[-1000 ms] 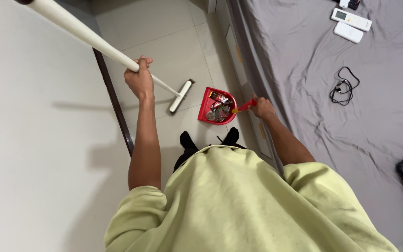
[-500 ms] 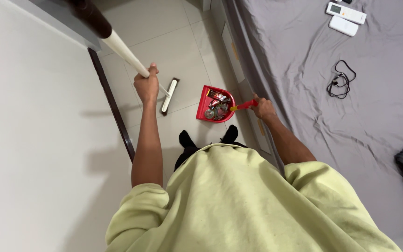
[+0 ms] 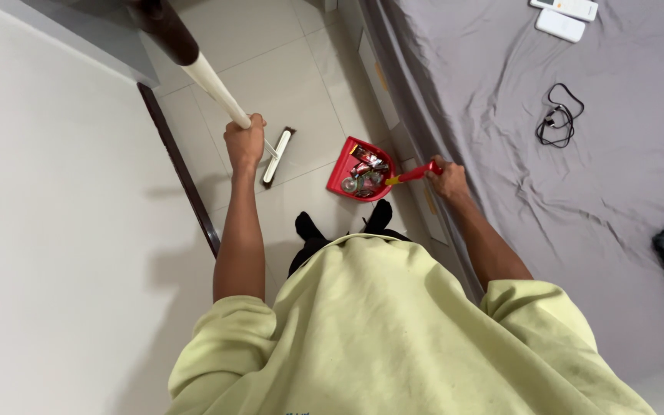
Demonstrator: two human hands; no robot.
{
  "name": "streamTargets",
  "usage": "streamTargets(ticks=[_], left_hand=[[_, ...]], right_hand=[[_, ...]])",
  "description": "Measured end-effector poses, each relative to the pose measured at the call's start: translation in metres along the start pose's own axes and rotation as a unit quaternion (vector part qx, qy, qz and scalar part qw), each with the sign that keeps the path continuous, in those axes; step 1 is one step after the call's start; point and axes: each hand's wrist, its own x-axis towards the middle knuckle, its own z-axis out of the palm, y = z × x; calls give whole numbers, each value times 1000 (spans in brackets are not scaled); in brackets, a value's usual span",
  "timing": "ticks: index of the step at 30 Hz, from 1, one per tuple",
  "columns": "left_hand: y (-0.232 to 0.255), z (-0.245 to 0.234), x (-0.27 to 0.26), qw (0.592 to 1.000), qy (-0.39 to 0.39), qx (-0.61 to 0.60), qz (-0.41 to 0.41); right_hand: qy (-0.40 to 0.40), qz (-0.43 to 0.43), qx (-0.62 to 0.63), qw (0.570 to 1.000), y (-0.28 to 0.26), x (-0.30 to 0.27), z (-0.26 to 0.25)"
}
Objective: Sweeping trash into a dustpan in a bedroom.
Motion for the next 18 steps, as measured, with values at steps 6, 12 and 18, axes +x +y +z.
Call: streamTargets(ticks=[6, 12, 18], left_hand=[[-11, 26, -3, 998, -1, 35, 55], [-21, 59, -10, 996, 38, 31, 80], [-18, 87, -35, 997, 19, 52, 51]], right_hand=[[47, 13, -33, 998, 38, 2, 26], [80, -20, 15, 997, 63, 0, 36], [58, -4, 19, 998, 41, -2, 22]])
